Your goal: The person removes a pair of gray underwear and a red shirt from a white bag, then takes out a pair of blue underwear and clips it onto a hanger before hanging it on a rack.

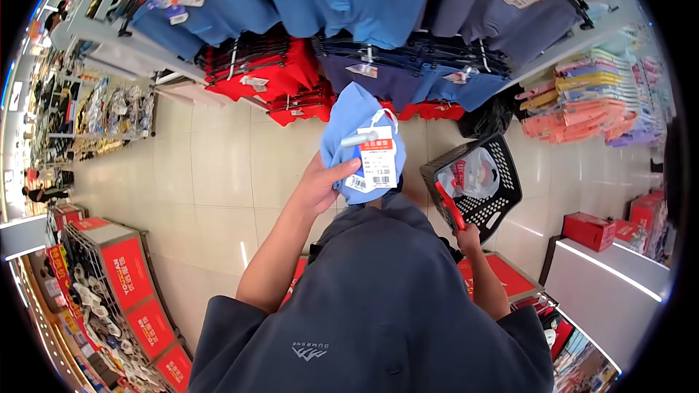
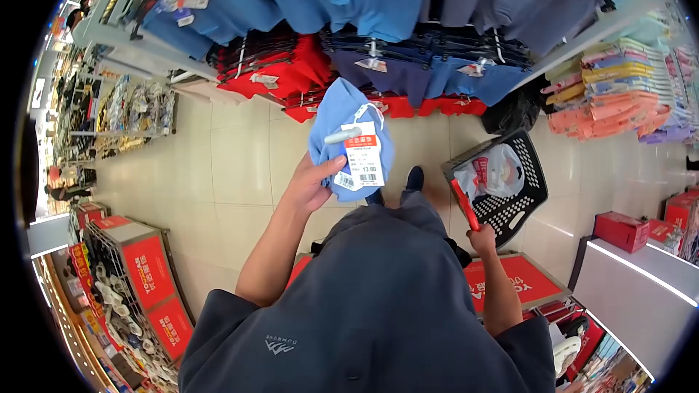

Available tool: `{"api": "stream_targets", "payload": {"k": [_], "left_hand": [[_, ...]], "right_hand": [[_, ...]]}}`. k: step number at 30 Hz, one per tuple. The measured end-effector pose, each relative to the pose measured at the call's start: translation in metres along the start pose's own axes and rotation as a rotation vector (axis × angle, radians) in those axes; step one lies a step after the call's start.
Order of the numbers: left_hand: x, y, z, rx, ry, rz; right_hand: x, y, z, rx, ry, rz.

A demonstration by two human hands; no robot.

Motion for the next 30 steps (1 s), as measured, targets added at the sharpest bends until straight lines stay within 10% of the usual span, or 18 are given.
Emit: {"api": "stream_targets", "payload": {"k": [3,7,13,25,30], "left_hand": [[-0.004,0.008,-0.008,-0.036,-0.083,-0.009],[-0.005,0.015,-0.006,-0.024,-0.066,0.05],[0.004,0.017,0.028,0.361,-0.038,0.134],[0.006,0.056,0.061,0.295,0.332,0.648],[0.016,0.06,0.101,0.737,0.328,0.702]], "right_hand": [[0.004,-0.014,-0.013,0.071,-0.096,0.061],[0.021,-0.104,-0.075,-0.227,0.174,-0.53],[-0.023,-0.347,-0.084,0.94,-0.578,-0.606],[0.008,-0.391,-0.132,0.695,-0.864,-1.045],[0.009,-0.411,-0.122,0.831,-0.583,-0.982]]}}
Point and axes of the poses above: each hand's wrist, its own x-axis towards the middle knuckle, its own z-axis out of the palm, y = z × x, the point moved 4 cm from there along x, towards the middle knuckle, and after that the axes turned 10 degrees about -z, right-handed, at the moved point
